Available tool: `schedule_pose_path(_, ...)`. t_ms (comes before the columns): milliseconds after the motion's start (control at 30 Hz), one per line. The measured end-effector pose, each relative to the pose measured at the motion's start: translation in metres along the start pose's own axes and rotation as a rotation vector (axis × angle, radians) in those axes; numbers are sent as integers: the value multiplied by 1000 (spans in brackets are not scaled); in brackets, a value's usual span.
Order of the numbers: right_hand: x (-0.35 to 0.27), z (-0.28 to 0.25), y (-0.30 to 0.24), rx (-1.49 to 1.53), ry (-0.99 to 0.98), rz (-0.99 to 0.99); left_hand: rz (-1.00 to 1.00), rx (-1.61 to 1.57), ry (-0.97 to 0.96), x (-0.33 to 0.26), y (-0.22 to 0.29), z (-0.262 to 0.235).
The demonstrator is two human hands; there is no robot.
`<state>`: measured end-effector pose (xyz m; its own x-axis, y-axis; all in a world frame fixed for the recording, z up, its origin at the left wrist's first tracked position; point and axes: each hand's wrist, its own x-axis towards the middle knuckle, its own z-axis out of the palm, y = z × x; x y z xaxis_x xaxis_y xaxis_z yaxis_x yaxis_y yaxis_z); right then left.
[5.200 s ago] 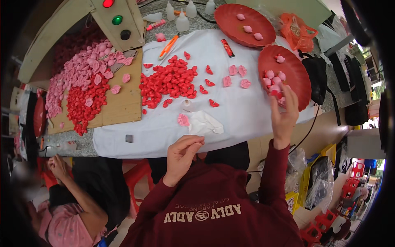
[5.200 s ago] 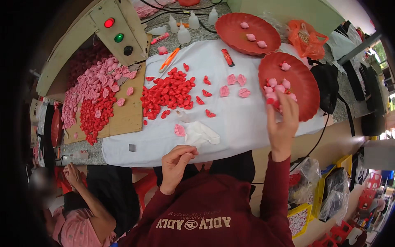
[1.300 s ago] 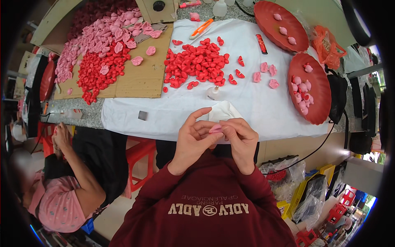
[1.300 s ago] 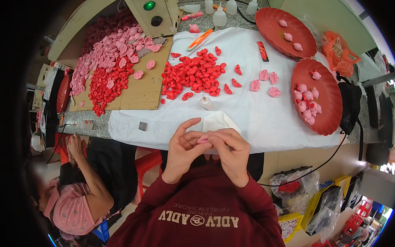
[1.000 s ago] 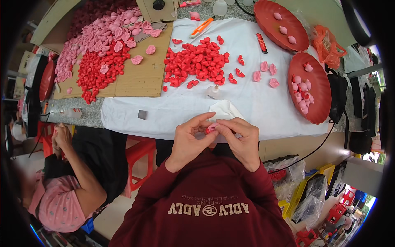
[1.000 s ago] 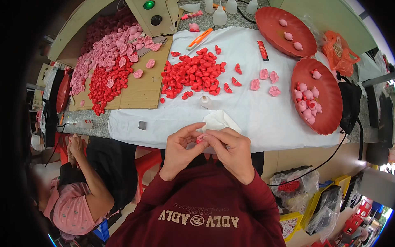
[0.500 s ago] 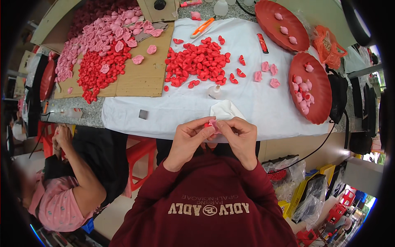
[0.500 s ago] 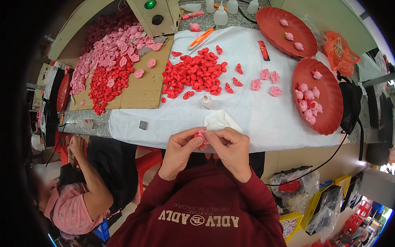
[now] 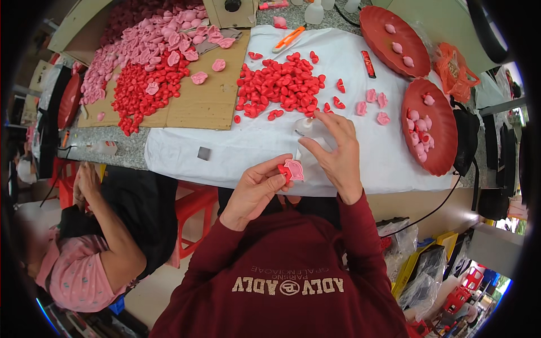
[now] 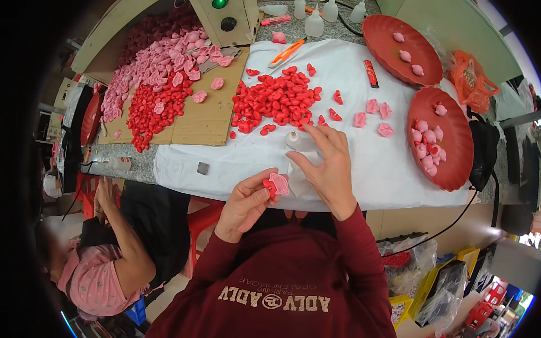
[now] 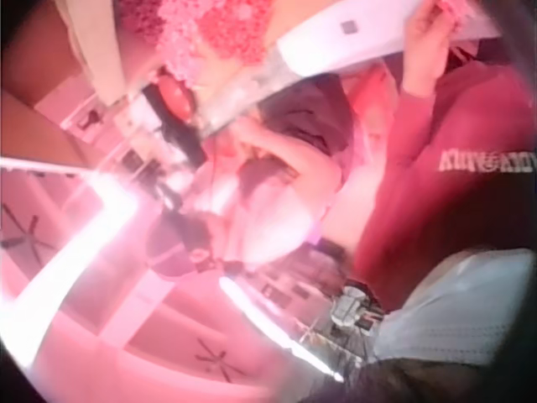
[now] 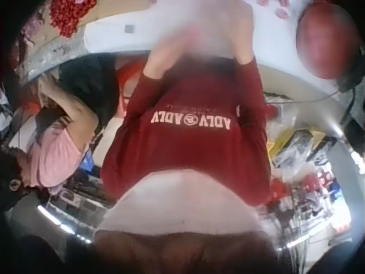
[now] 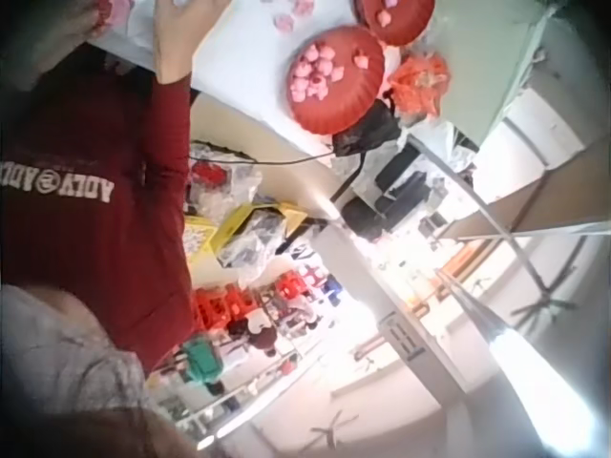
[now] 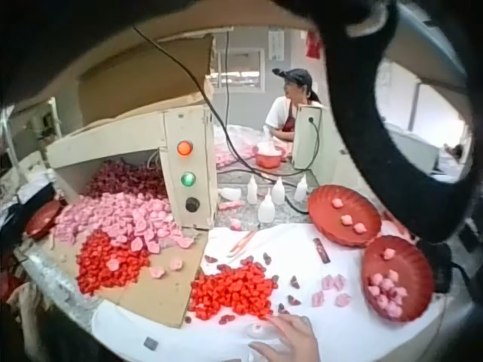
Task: Assembling small decorative clay items by attaching pink and red clay pieces to a white clay base.
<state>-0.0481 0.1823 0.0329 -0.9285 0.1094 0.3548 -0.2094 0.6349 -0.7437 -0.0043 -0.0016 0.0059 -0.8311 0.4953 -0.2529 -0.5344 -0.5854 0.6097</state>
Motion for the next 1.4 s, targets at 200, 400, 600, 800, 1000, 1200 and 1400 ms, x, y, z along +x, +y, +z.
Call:
schedule_pose_path(200,1,9,6,184,-73,-77,25,-38,-10,-3,-1,-4)
schedule_pose_path(400,-32,-32,-7,616,-125,204,47,-94,-45,3,-3,-4)
schedule_pose_path(600,-55,-51,-8,570,31,236,12,-102,-61,6,-5,-3)
schedule_pose_path(800,-56,-54,-6,641,-113,228,15,-127,-60,6,-8,-3)
schedule_pose_path(1000,-56,-51,-12,639,-185,294,20,-100,-54,5,-8,-3)
schedule_pose_path(1200,-56,-48,-16,626,-177,354,30,-71,-60,5,-7,-1)
schedule_pose_path(1400,-55,-51,-16,595,-186,355,33,-53,-52,3,-7,-2)
